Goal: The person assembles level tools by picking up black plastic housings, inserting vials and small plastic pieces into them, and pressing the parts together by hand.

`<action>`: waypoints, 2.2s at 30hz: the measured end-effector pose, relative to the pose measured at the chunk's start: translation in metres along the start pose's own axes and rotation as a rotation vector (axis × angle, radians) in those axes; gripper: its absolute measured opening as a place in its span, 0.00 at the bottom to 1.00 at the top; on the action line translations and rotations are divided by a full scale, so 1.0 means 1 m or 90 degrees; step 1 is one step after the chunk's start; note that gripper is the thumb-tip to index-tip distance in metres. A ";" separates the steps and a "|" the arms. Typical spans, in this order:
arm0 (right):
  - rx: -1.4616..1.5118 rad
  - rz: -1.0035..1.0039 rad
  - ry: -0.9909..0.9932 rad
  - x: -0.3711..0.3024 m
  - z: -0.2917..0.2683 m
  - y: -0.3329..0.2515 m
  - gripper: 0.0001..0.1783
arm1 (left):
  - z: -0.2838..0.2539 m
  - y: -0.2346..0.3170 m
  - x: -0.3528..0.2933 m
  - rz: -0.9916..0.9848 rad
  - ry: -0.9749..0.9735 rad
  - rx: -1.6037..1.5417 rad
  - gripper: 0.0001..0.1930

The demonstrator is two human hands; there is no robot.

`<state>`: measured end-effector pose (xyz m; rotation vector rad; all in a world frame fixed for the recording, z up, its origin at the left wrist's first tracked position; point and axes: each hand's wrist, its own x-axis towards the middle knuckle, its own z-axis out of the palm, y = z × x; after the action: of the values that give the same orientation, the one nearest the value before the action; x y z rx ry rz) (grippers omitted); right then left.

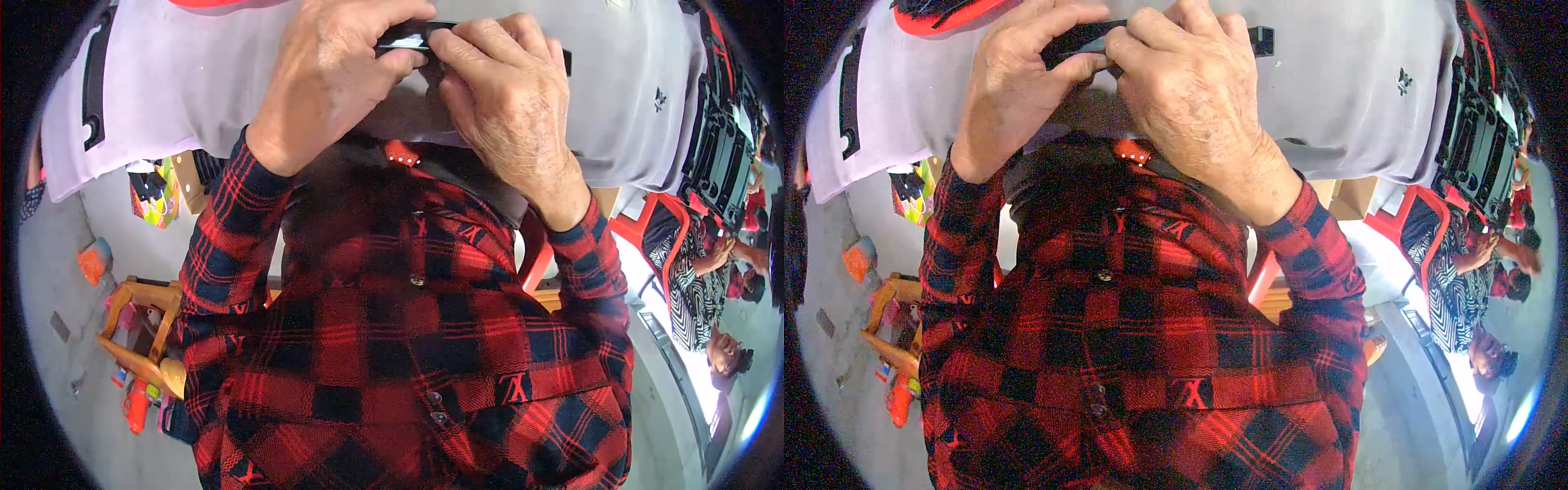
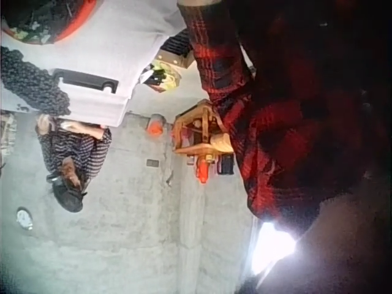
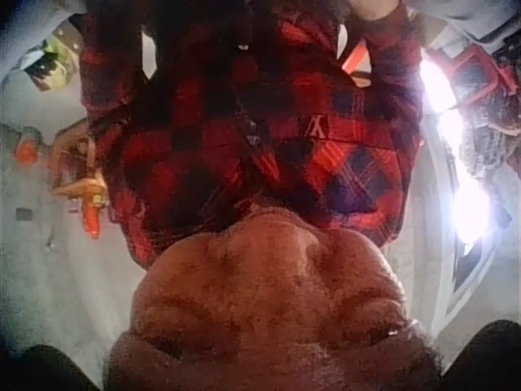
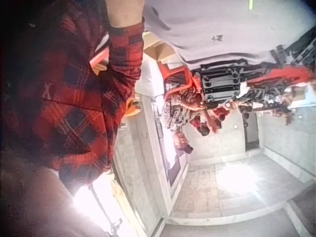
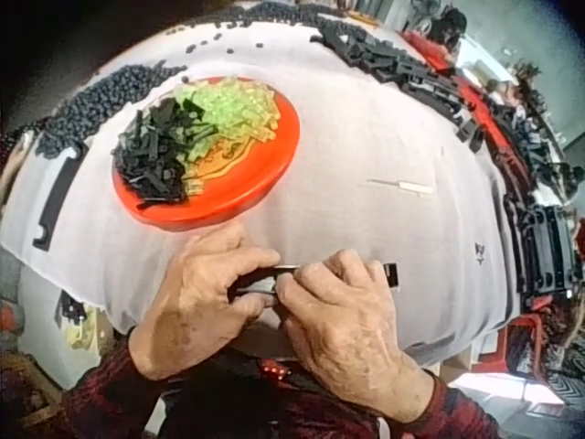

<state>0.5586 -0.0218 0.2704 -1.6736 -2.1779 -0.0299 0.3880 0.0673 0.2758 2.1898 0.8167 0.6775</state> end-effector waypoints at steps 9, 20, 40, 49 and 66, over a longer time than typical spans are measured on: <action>0.148 -0.233 0.207 0.011 0.019 0.017 0.06 | 0.002 0.003 0.000 0.008 0.015 0.013 0.16; 0.335 0.177 0.252 -0.009 -0.015 0.026 0.07 | -0.003 -0.012 -0.021 0.114 0.074 0.130 0.26; 0.549 0.267 0.112 0.054 -0.031 0.056 0.05 | 0.013 -0.047 -0.061 -0.138 0.457 -0.273 0.07; 0.398 0.155 -0.017 0.131 -0.002 0.063 0.07 | 0.013 -0.038 -0.057 -0.213 0.412 -0.362 0.25; 0.338 0.117 -0.140 0.175 0.066 0.017 0.12 | 0.008 -0.036 -0.056 -0.139 0.366 -0.308 0.26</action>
<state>0.5185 0.1611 0.2615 -1.6007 -1.9288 0.7451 0.3433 0.0440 0.2313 1.4584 1.0248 1.2686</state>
